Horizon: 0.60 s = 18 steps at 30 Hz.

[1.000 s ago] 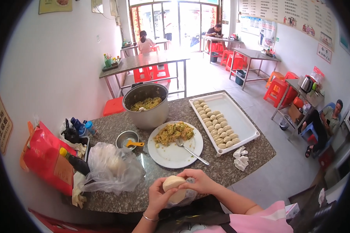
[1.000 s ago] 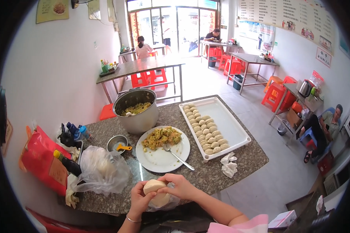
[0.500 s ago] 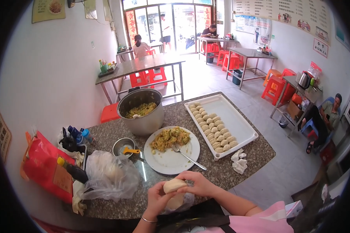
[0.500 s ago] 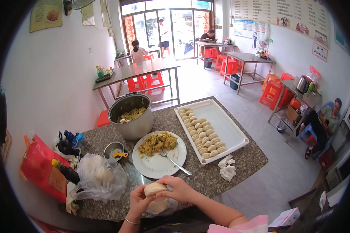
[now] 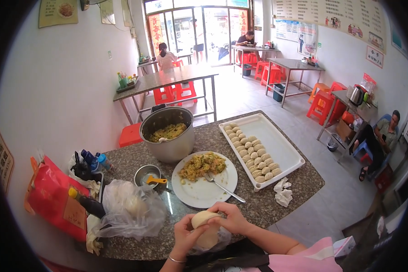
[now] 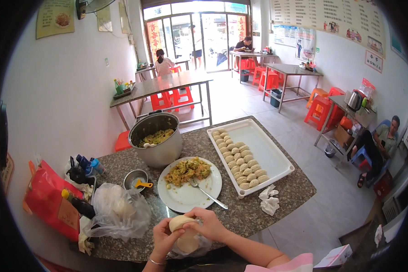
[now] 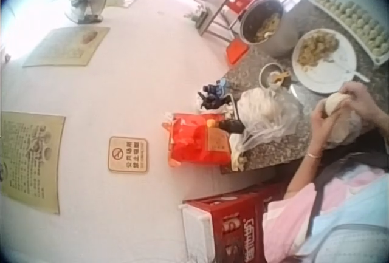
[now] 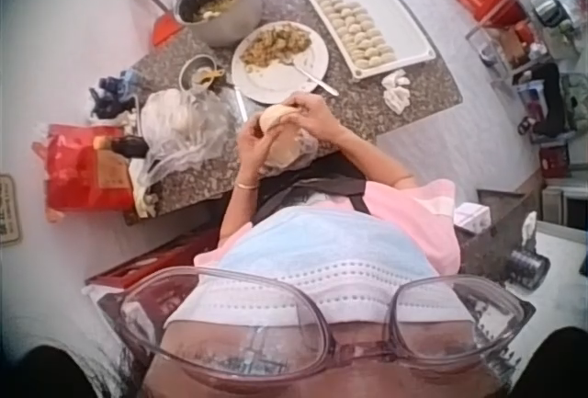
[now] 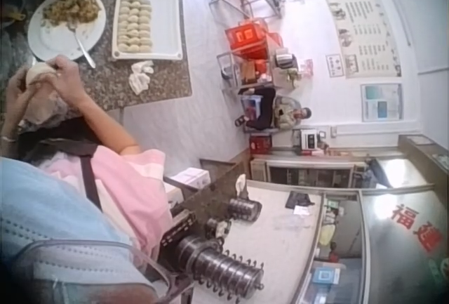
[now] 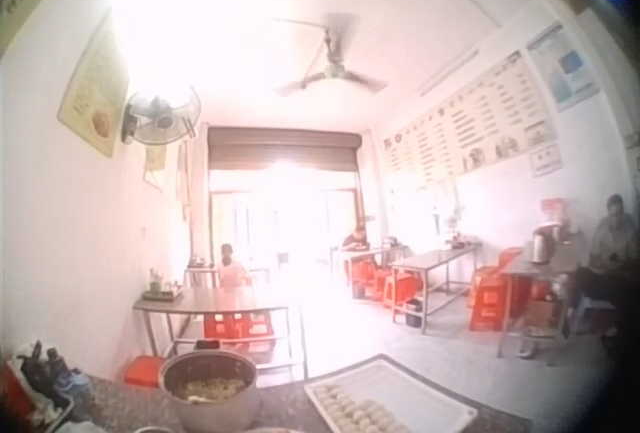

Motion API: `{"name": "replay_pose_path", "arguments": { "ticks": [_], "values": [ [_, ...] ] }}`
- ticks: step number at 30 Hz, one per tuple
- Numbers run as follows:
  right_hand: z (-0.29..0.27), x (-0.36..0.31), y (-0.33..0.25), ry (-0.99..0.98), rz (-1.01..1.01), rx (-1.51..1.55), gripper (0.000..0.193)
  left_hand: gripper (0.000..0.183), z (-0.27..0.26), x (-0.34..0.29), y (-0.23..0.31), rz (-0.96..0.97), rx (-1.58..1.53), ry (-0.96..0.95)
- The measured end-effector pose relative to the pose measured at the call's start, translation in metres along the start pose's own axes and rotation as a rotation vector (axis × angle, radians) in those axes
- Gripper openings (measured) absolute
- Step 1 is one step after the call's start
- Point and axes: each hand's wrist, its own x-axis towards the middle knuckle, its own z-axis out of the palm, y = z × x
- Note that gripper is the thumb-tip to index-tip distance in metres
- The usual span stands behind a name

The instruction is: The person is preparing and folding dumplings by placing filling on a wrapper and pinching it shut.

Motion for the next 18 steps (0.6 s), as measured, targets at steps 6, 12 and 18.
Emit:
{"name": "replay_pose_path", "arguments": {
  "ticks": [6, 12, 18],
  "values": [
    [0.001, 0.006, -0.002, -0.009, -0.034, -0.007, 0.034, 0.038, -0.003, 0.001, -0.002, -0.063, -0.06, -0.043],
    [0.009, 0.006, 0.002, 0.05, -0.03, -0.034, 0.033, 0.038, 0.011, 0.0, 0.004, 0.04, -0.13, 0.075],
    [0.003, 0.01, -0.005, -0.02, -0.092, -0.084, 0.032, 0.041, -0.008, -0.001, 0.003, -0.096, 0.039, -0.099]
  ]
}}
